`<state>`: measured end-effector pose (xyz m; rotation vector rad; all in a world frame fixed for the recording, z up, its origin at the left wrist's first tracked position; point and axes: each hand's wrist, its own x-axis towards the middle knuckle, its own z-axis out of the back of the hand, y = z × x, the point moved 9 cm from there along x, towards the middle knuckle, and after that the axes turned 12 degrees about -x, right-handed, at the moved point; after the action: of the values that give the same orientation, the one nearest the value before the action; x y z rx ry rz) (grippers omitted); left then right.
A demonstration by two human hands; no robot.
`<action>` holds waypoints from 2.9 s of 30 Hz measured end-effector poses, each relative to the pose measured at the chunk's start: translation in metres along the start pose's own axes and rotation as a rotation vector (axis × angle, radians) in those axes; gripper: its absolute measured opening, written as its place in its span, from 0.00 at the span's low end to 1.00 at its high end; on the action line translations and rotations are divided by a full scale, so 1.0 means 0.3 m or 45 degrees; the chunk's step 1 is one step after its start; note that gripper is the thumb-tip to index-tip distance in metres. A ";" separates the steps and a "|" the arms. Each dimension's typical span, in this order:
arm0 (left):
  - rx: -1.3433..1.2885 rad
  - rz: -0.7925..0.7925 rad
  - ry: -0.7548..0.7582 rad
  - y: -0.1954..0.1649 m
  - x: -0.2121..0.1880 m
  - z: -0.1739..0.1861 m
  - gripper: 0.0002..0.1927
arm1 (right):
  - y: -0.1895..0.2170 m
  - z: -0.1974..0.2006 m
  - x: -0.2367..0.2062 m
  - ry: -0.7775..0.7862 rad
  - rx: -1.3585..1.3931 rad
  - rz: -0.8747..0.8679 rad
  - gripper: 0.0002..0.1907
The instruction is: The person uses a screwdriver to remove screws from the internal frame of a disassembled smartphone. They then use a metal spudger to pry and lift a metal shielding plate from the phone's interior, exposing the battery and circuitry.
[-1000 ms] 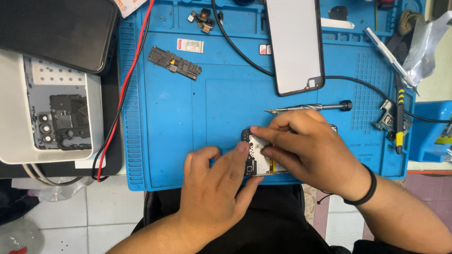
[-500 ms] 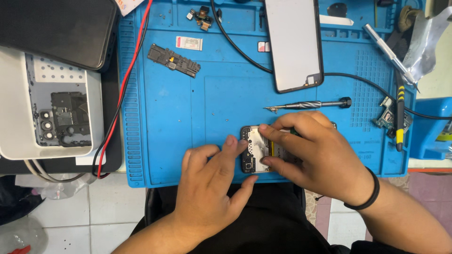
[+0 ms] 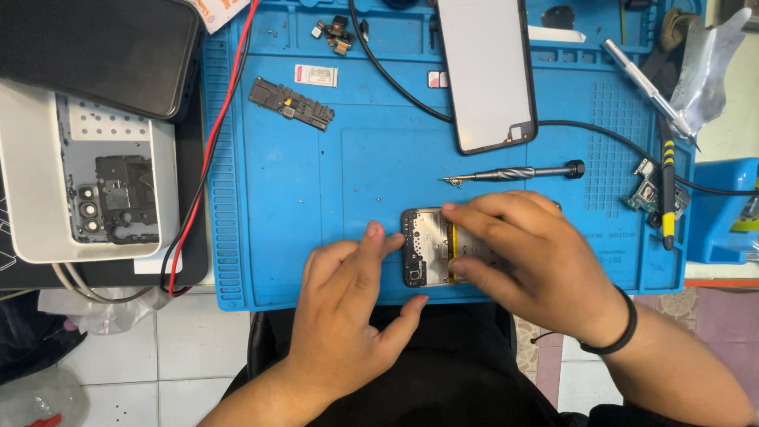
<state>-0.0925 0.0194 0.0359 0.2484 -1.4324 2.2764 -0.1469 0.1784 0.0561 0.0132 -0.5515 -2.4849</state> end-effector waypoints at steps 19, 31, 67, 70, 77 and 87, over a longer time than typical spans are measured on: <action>-0.416 0.142 -0.441 -0.003 -0.069 0.141 0.29 | -0.077 0.159 0.020 -0.206 -0.340 0.039 0.12; -0.807 0.311 -0.670 0.098 -0.082 0.130 0.46 | 0.036 0.131 0.100 -0.138 -0.294 0.184 0.12; -1.290 0.265 -0.181 -0.010 -0.070 0.023 0.48 | -0.053 0.036 -0.217 0.103 0.438 -0.176 0.11; -1.368 0.289 -0.161 -0.001 -0.084 0.001 0.45 | -0.035 0.073 -0.226 0.064 0.473 -0.071 0.11; -1.470 0.343 -0.039 -0.015 -0.087 -0.031 0.41 | -0.073 0.072 -0.247 0.094 0.676 -0.072 0.11; -0.916 0.199 0.163 -0.084 -0.057 -0.011 0.32 | -0.079 0.093 -0.289 0.230 0.688 0.017 0.10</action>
<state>-0.0656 0.0270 0.0485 -0.2351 -2.1303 1.6902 -0.0918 0.2542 0.0627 0.4368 -1.1157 -2.2185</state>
